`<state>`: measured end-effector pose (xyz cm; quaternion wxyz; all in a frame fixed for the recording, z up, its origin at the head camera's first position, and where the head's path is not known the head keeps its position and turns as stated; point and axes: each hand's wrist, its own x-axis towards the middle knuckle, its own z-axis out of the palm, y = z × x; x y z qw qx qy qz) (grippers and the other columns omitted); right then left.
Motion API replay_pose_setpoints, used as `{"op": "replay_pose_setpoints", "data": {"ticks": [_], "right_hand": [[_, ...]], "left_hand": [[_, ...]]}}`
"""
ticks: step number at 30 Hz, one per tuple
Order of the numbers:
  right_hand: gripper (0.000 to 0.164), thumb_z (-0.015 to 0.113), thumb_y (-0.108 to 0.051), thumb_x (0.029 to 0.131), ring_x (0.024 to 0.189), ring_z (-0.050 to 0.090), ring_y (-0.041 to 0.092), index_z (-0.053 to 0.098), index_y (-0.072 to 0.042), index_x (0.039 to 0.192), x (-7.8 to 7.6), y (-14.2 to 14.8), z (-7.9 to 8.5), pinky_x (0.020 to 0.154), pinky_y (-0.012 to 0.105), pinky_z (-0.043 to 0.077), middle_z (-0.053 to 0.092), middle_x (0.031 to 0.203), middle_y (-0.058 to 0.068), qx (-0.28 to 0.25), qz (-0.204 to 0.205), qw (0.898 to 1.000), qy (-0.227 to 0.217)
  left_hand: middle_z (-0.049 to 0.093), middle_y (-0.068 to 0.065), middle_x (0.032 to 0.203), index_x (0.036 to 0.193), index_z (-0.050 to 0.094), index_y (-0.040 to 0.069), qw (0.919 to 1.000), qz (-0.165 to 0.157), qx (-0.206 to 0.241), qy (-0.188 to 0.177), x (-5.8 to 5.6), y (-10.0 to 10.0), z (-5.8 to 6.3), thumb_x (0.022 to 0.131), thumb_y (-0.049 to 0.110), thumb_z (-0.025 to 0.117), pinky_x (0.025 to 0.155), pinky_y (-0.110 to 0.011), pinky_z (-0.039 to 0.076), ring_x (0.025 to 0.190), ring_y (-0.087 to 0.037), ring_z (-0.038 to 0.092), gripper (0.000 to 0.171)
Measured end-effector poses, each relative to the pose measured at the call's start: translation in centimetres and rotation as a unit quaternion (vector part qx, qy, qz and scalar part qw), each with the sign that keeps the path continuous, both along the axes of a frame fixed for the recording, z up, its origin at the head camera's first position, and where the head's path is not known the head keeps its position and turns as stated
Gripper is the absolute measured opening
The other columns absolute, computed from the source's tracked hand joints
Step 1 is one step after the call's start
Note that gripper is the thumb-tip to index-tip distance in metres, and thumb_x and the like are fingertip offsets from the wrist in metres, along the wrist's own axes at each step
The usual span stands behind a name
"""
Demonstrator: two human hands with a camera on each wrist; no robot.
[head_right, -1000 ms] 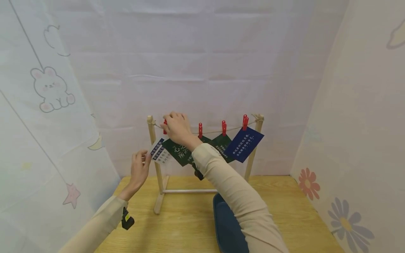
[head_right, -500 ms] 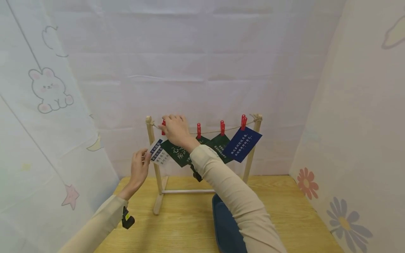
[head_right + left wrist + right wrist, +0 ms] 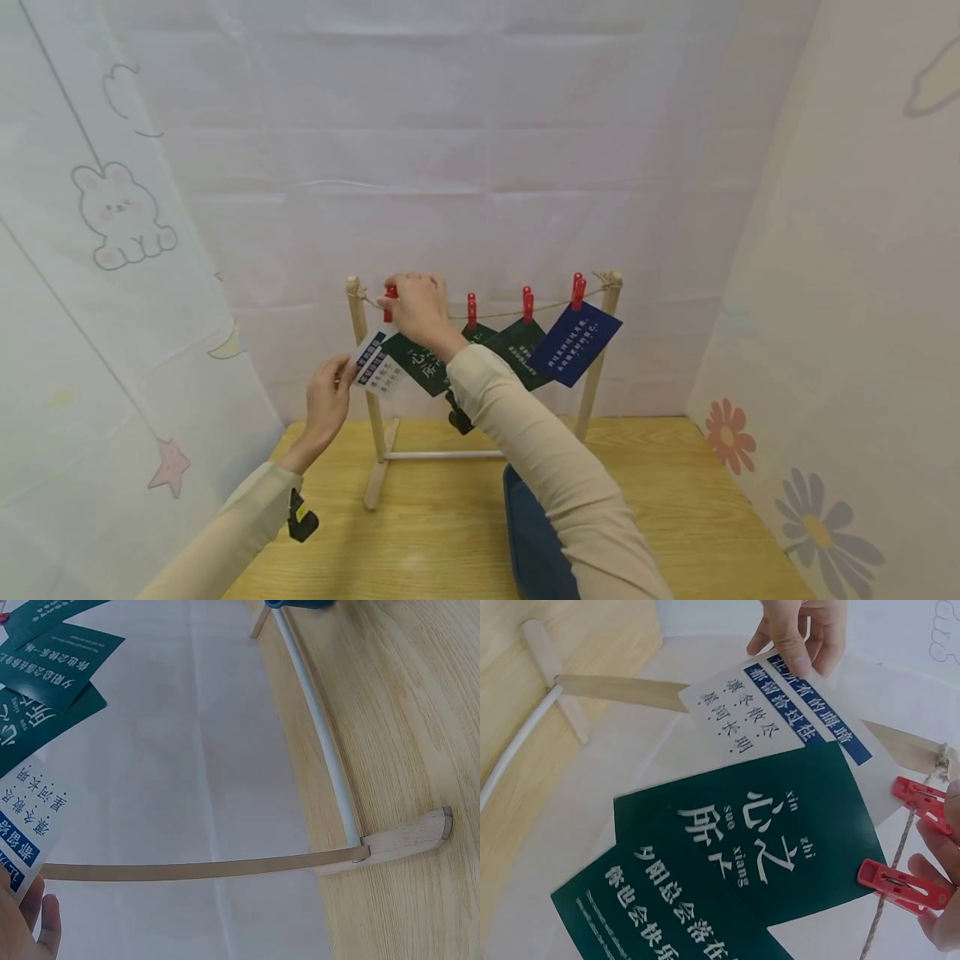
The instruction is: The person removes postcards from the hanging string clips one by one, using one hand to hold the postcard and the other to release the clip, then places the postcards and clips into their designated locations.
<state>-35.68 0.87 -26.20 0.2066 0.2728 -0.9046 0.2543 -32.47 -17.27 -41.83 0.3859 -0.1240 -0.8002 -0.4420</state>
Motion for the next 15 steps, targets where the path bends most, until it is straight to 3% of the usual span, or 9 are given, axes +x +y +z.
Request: {"op": "replay_pose_setpoints", "data": {"ticks": [8,15], "right_hand": [[0.032,0.067,-0.024,0.096,0.109,0.057,0.024,0.065,-0.006,0.122,0.4,-0.22,0.31,0.103,0.041,0.032,0.071,0.109,0.005,-0.043,0.013,0.998,-0.032],[0.023,0.072,-0.017,0.092,0.089,0.058,0.021,0.068,-0.006,0.112,0.35,-0.11,0.39,0.1,0.041,0.032,0.071,0.093,0.003,-0.063,0.012,0.997,-0.03]], "left_hand": [[0.065,-0.024,0.098,0.11,0.065,-0.011,0.9999,0.0,0.004,0.011,-0.27,-0.24,-0.1,0.098,-0.001,0.059,0.074,-0.049,0.055,0.087,-0.036,0.066,0.017],[0.067,-0.024,0.094,0.104,0.067,-0.011,0.9999,0.0,0.007,0.011,-0.23,-0.18,0.26,0.095,-0.003,0.062,0.071,-0.05,0.054,0.082,-0.037,0.066,0.013]]}}
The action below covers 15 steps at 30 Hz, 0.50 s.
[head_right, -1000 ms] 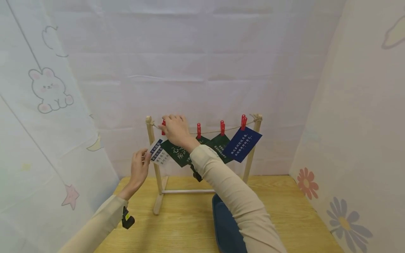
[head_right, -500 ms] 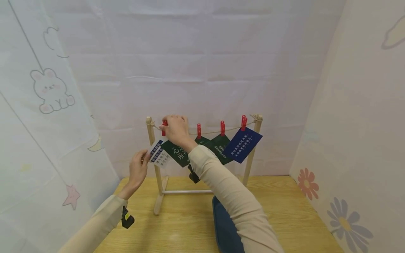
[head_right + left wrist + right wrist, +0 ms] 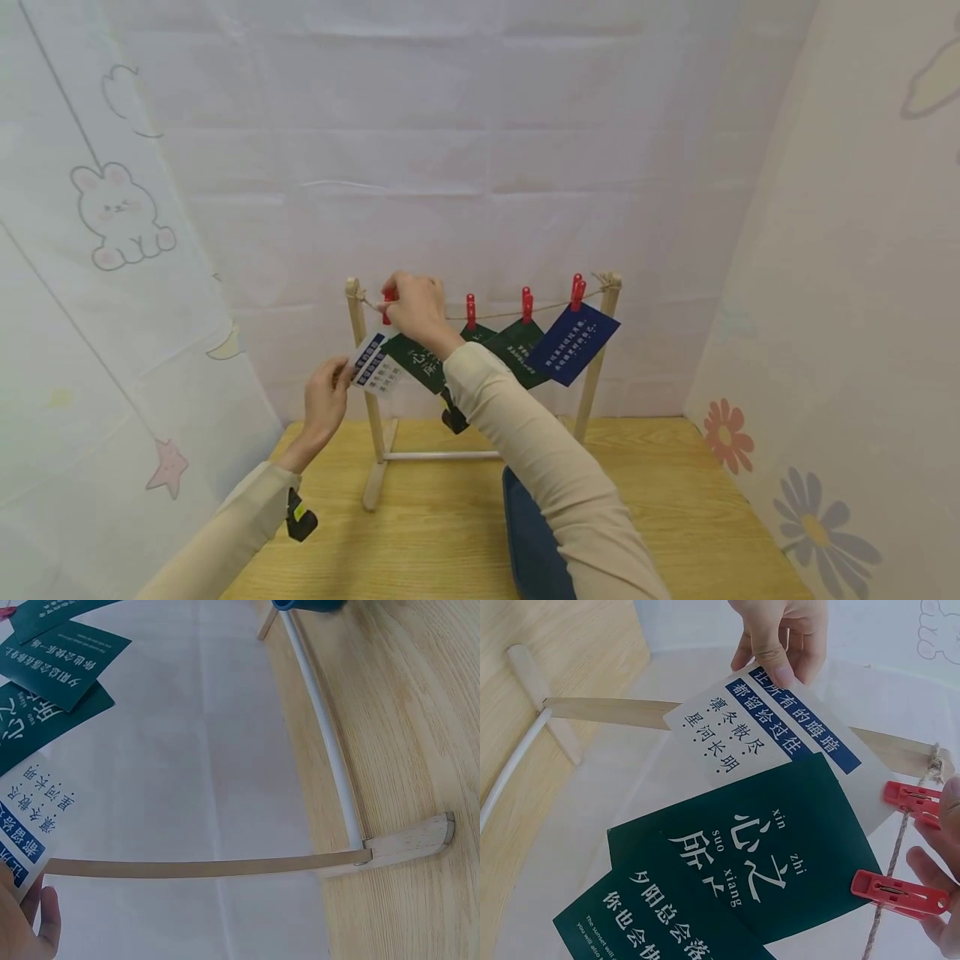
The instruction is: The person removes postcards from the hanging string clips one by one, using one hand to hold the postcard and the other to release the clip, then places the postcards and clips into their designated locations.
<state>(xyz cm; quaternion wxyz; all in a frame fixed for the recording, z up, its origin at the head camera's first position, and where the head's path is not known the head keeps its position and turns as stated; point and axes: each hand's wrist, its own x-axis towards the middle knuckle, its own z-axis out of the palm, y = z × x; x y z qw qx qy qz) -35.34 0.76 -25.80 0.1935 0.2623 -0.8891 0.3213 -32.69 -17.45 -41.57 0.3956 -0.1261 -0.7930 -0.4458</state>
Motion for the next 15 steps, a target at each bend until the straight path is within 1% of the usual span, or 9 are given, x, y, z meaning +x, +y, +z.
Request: {"op": "replay_pose_setpoints", "data": {"ticks": [2,5,7,8,9,15], "right_hand": [[0.021,0.074,-0.016,0.09,0.084,0.059,0.02,0.069,-0.006,0.108,-0.06,-0.07,0.0,0.095,0.039,0.036,0.07,0.089,0.003,-0.005,-0.003,1.0,0.008],[0.017,0.075,-0.014,0.088,0.076,0.059,0.019,0.07,-0.007,0.103,-0.11,-0.13,0.0,0.083,0.035,0.043,0.069,0.084,0.003,-0.015,-0.006,1.0,0.021],[0.013,0.075,-0.01,0.088,0.073,0.06,0.019,0.071,-0.006,0.1,-0.16,-0.18,-0.01,0.073,0.034,0.046,0.07,0.083,0.004,-0.024,-0.004,0.999,0.028],[0.012,0.075,-0.009,0.088,0.073,0.061,0.019,0.071,-0.005,0.099,-0.17,-0.22,-0.01,0.071,0.033,0.047,0.07,0.083,0.004,-0.029,-0.002,0.999,0.031],[0.011,0.075,-0.007,0.087,0.073,0.061,0.019,0.071,-0.005,0.098,-0.18,-0.25,-0.02,0.069,0.033,0.048,0.07,0.083,0.005,-0.035,0.0,0.999,0.033],[0.008,0.073,0.001,0.085,0.076,0.066,0.019,0.072,-0.005,0.091,-0.31,-0.37,-0.29,0.07,0.033,0.051,0.073,0.083,0.006,-0.065,0.001,0.997,0.048]], "left_hand": [[0.068,-0.024,0.093,0.103,0.067,-0.011,1.0,-0.001,0.0,-0.003,-0.01,-0.07,0.12,0.095,-0.003,0.062,0.07,-0.049,0.054,0.081,-0.036,0.067,0.013],[0.068,-0.024,0.093,0.103,0.068,-0.011,1.0,-0.003,0.001,-0.007,-0.03,-0.08,0.25,0.095,-0.003,0.062,0.069,-0.048,0.054,0.081,-0.035,0.067,0.013],[0.068,-0.024,0.093,0.103,0.068,-0.011,1.0,-0.006,0.001,-0.007,-0.07,-0.03,0.31,0.095,-0.003,0.062,0.069,-0.047,0.054,0.081,-0.035,0.067,0.013],[0.068,-0.023,0.093,0.103,0.068,-0.011,1.0,-0.007,0.001,-0.007,-0.09,0.0,0.32,0.095,-0.003,0.062,0.069,-0.047,0.054,0.081,-0.035,0.068,0.013],[0.068,-0.023,0.093,0.103,0.068,-0.011,1.0,-0.007,-0.001,-0.005,-0.1,0.04,0.34,0.095,-0.003,0.062,0.068,-0.047,0.055,0.08,-0.035,0.068,0.012],[0.068,-0.023,0.092,0.101,0.068,-0.011,1.0,-0.003,0.0,-0.003,-0.11,0.06,0.31,0.094,-0.005,0.062,0.067,-0.046,0.054,0.078,-0.034,0.067,0.011]]}}
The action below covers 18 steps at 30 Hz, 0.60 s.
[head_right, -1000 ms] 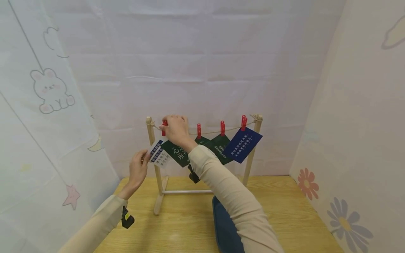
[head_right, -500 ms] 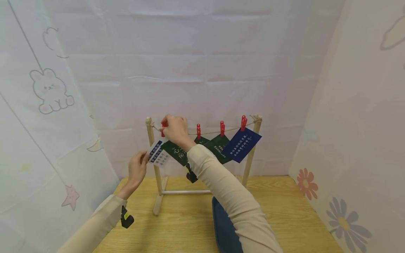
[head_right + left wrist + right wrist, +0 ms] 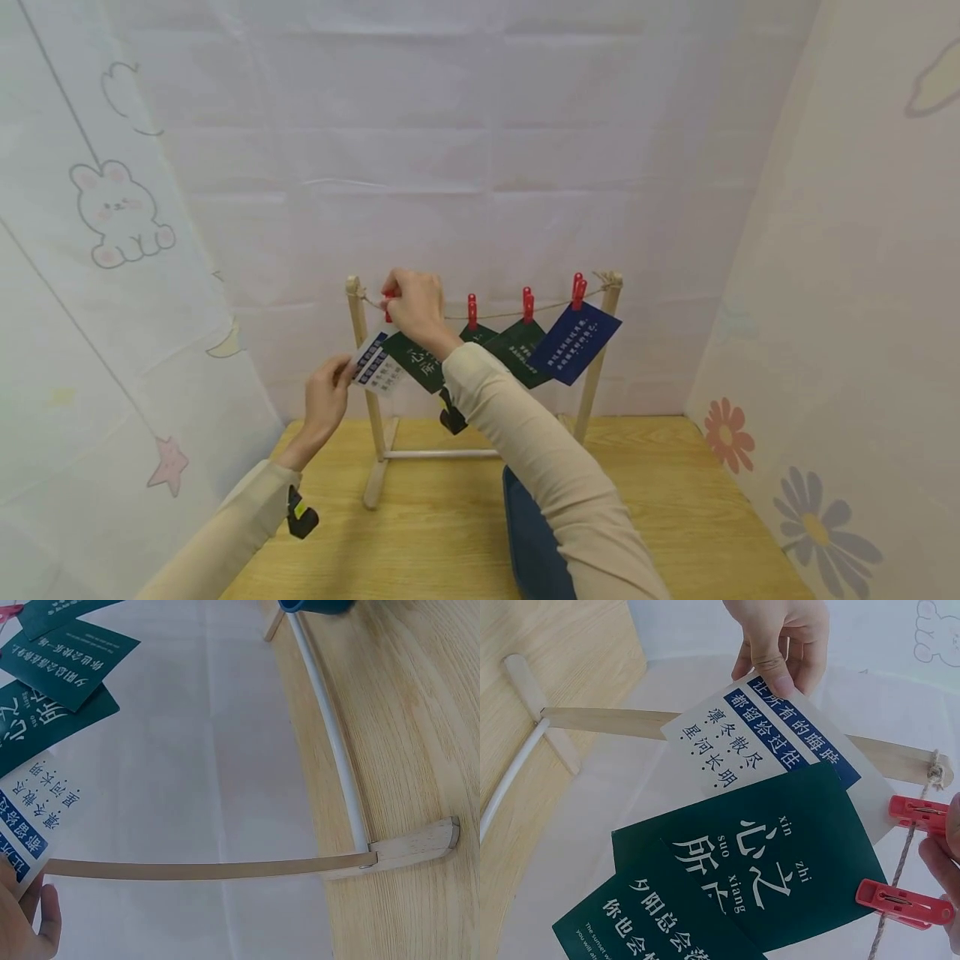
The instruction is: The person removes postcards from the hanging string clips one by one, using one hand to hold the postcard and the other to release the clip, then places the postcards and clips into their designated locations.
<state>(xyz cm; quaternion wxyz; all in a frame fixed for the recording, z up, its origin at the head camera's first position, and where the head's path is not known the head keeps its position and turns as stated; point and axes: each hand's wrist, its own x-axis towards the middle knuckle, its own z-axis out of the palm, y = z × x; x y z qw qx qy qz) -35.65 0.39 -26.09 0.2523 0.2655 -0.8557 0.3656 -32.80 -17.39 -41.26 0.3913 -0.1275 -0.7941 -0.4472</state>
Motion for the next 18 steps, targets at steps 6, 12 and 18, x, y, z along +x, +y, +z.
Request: {"op": "replay_pose_setpoints", "data": {"ticks": [6,12,18], "right_hand": [[0.013,0.067,0.008,0.084,0.075,0.068,0.02,0.072,-0.003,0.086,0.22,0.12,-0.02,0.067,0.033,0.053,0.073,0.082,0.007,-0.026,0.004,1.0,0.011],[0.012,0.068,0.009,0.083,0.074,0.066,0.02,0.073,-0.002,0.082,0.25,0.17,0.03,0.069,0.035,0.051,0.072,0.08,0.007,-0.035,-0.002,0.999,0.031],[0.011,0.069,0.008,0.084,0.076,0.067,0.022,0.073,-0.002,0.081,0.3,0.1,0.22,0.075,0.037,0.051,0.072,0.08,0.008,-0.044,-0.001,0.998,0.051]], "left_hand": [[0.068,-0.023,0.091,0.101,0.068,-0.011,1.0,0.003,0.001,-0.004,-0.12,0.0,-0.03,0.094,-0.004,0.062,0.067,-0.045,0.054,0.078,-0.034,0.067,0.011],[0.069,-0.023,0.09,0.101,0.068,-0.011,1.0,0.008,-0.002,0.002,-0.2,0.03,-0.05,0.094,-0.005,0.063,0.066,-0.043,0.054,0.077,-0.034,0.067,0.011],[0.068,-0.022,0.089,0.1,0.068,-0.011,0.9998,0.016,-0.006,0.008,-0.22,-0.02,-0.11,0.093,-0.005,0.063,0.065,-0.041,0.053,0.076,-0.033,0.067,0.01]]}}
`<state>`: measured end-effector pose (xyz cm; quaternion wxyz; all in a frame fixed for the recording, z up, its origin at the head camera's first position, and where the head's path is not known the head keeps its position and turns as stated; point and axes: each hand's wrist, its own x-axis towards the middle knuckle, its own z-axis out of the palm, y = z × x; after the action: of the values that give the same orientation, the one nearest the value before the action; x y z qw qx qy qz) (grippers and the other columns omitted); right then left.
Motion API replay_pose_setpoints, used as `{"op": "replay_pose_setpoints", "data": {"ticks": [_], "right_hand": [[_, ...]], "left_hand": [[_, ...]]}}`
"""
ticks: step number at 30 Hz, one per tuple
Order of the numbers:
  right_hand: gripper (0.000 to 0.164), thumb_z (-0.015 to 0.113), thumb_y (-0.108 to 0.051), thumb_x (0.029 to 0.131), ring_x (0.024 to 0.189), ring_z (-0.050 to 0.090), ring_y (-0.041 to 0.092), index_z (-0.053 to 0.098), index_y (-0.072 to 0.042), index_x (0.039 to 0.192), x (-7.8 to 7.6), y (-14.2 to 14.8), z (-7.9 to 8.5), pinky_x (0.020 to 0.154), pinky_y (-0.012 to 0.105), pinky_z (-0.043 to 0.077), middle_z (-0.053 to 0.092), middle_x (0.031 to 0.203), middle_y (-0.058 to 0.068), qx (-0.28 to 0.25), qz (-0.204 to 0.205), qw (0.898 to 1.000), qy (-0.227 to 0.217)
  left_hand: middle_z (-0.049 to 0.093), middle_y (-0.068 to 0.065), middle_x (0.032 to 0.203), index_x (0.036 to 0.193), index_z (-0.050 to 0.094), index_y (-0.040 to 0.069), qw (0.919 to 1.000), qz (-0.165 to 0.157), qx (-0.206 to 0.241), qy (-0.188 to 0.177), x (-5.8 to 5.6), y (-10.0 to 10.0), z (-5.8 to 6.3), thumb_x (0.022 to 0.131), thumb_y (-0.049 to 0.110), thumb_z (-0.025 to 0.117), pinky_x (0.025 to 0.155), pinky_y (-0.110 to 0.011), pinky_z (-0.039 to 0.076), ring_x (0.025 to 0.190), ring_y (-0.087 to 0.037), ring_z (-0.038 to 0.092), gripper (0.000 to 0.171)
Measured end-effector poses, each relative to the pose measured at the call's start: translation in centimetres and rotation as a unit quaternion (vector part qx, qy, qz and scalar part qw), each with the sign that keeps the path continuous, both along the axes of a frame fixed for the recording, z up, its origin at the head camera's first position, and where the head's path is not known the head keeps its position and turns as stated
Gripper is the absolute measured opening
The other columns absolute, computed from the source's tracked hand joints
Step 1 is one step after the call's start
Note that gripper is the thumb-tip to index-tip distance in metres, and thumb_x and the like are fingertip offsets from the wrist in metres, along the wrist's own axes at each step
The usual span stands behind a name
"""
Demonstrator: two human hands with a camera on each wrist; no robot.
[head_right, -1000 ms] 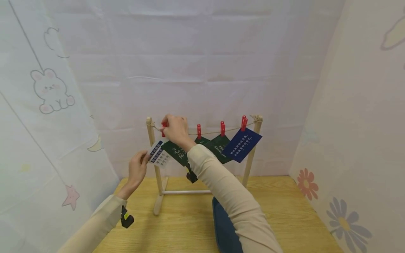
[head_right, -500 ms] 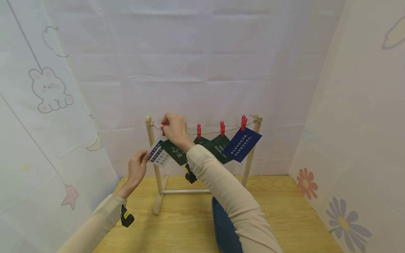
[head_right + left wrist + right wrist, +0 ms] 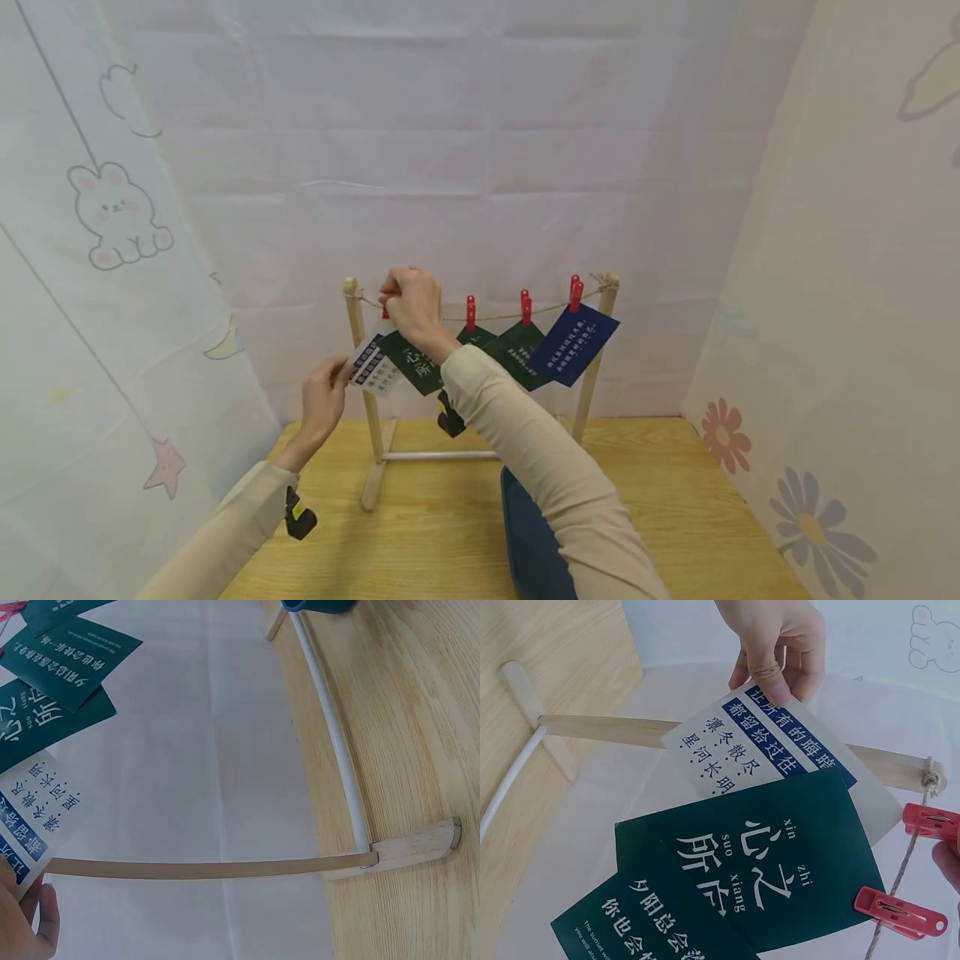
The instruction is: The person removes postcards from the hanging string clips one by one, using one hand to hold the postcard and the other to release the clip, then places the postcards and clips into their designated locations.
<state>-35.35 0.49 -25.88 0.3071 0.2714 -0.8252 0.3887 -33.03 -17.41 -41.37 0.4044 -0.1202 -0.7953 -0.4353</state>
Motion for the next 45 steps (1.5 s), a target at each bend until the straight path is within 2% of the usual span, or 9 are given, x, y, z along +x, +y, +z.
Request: {"op": "replay_pose_setpoints", "data": {"ticks": [7,10,14,17,20,24,29,37,45], "right_hand": [[0.008,0.071,0.006,0.084,0.077,0.067,0.023,0.073,-0.001,0.08,0.2,-0.2,0.2,0.076,0.039,0.051,0.073,0.08,0.008,-0.02,-0.006,1.0,0.018],[0.011,0.069,0.01,0.083,0.074,0.069,0.022,0.073,-0.001,0.08,0.2,-0.2,0.1,0.092,0.032,0.049,0.073,0.079,0.009,-0.029,-0.007,0.999,0.027],[0.014,0.067,0.012,0.083,0.072,0.07,0.022,0.072,0.0,0.08,0.2,-0.2,0.1,0.109,0.022,0.033,0.073,0.078,0.009,-0.034,-0.005,0.999,0.036],[0.012,0.067,0.011,0.083,0.074,0.069,0.022,0.072,0.001,0.081,0.4,-0.2,0.1,0.106,0.026,0.038,0.073,0.078,0.009,-0.036,0.001,0.999,0.038],[0.012,0.067,0.011,0.083,0.076,0.067,0.022,0.072,0.001,0.081,0.6,-0.2,0.0,0.09,0.032,0.05,0.072,0.079,0.008,-0.033,0.004,0.999,0.037],[0.012,0.067,0.011,0.083,0.077,0.065,0.022,0.072,0.0,0.081,0.7,-0.2,-0.1,0.072,0.036,0.051,0.07,0.08,0.008,-0.029,0.005,0.999,0.04],[0.011,0.067,0.009,0.084,0.079,0.064,0.022,0.072,-0.001,0.083,0.9,0.0,-0.2,0.073,0.036,0.05,0.07,0.083,0.009,-0.024,0.006,0.999,0.047],[0.014,0.067,0.011,0.084,0.077,0.066,0.022,0.071,-0.002,0.083,1.0,0.3,-0.6,0.077,0.037,0.051,0.071,0.083,0.008,-0.026,0.014,0.997,0.078],[0.013,0.069,0.011,0.082,0.079,0.064,0.022,0.071,-0.002,0.086,1.5,0.8,-1.3,0.081,0.039,0.047,0.071,0.083,0.006,-0.016,0.03,0.996,0.084]], "left_hand": [[0.07,-0.021,0.086,0.098,0.069,-0.009,0.9999,0.005,-0.012,0.005,0.2,-0.3,-0.2,0.092,-0.005,0.066,0.064,-0.045,0.052,0.072,-0.032,0.066,0.008],[0.071,-0.021,0.087,0.099,0.069,-0.009,0.9999,0.005,-0.011,-0.008,0.5,-0.3,-0.3,0.091,-0.005,0.067,0.063,-0.045,0.053,0.072,-0.033,0.067,0.009],[0.071,-0.022,0.088,0.101,0.069,-0.009,0.9998,0.002,-0.005,-0.018,0.7,-0.3,-0.3,0.091,-0.005,0.066,0.062,-0.044,0.054,0.072,-0.034,0.068,0.011],[0.071,-0.022,0.089,0.102,0.068,-0.009,0.9999,0.003,-0.005,-0.015,0.8,-0.4,-0.3,0.091,-0.006,0.066,0.061,-0.043,0.054,0.072,-0.033,0.069,0.012],[0.072,-0.022,0.089,0.103,0.068,-0.009,0.9999,0.003,-0.008,-0.009,0.8,-0.5,-0.3,0.091,-0.007,0.066,0.059,-0.038,0.053,0.072,-0.034,0.069,0.012],[0.071,-0.022,0.089,0.104,0.068,-0.008,0.9999,-0.003,-0.006,-0.015,0.9,-0.5,-0.3,0.092,-0.008,0.065,0.057,-0.031,0.049,0.07,-0.036,0.068,0.013],[0.071,-0.022,0.09,0.107,0.067,-0.008,0.9996,-0.005,-0.001,-0.027,1.0,-0.5,-0.2,0.092,-0.008,0.064,0.058,-0.03,0.05,0.071,-0.035,0.068,0.015],[0.07,-0.024,0.094,0.109,0.066,-0.009,0.9996,-0.003,-0.002,-0.029,1.0,-0.5,-0.3,0.092,-0.008,0.064,0.066,-0.048,0.056,0.076,-0.035,0.07,0.017],[0.069,-0.027,0.096,0.11,0.066,-0.01,0.9994,-0.011,0.007,-0.032,1.1,-0.6,-0.4,0.091,-0.011,0.064,0.067,-0.049,0.058,0.078,-0.039,0.07,0.02]]}}
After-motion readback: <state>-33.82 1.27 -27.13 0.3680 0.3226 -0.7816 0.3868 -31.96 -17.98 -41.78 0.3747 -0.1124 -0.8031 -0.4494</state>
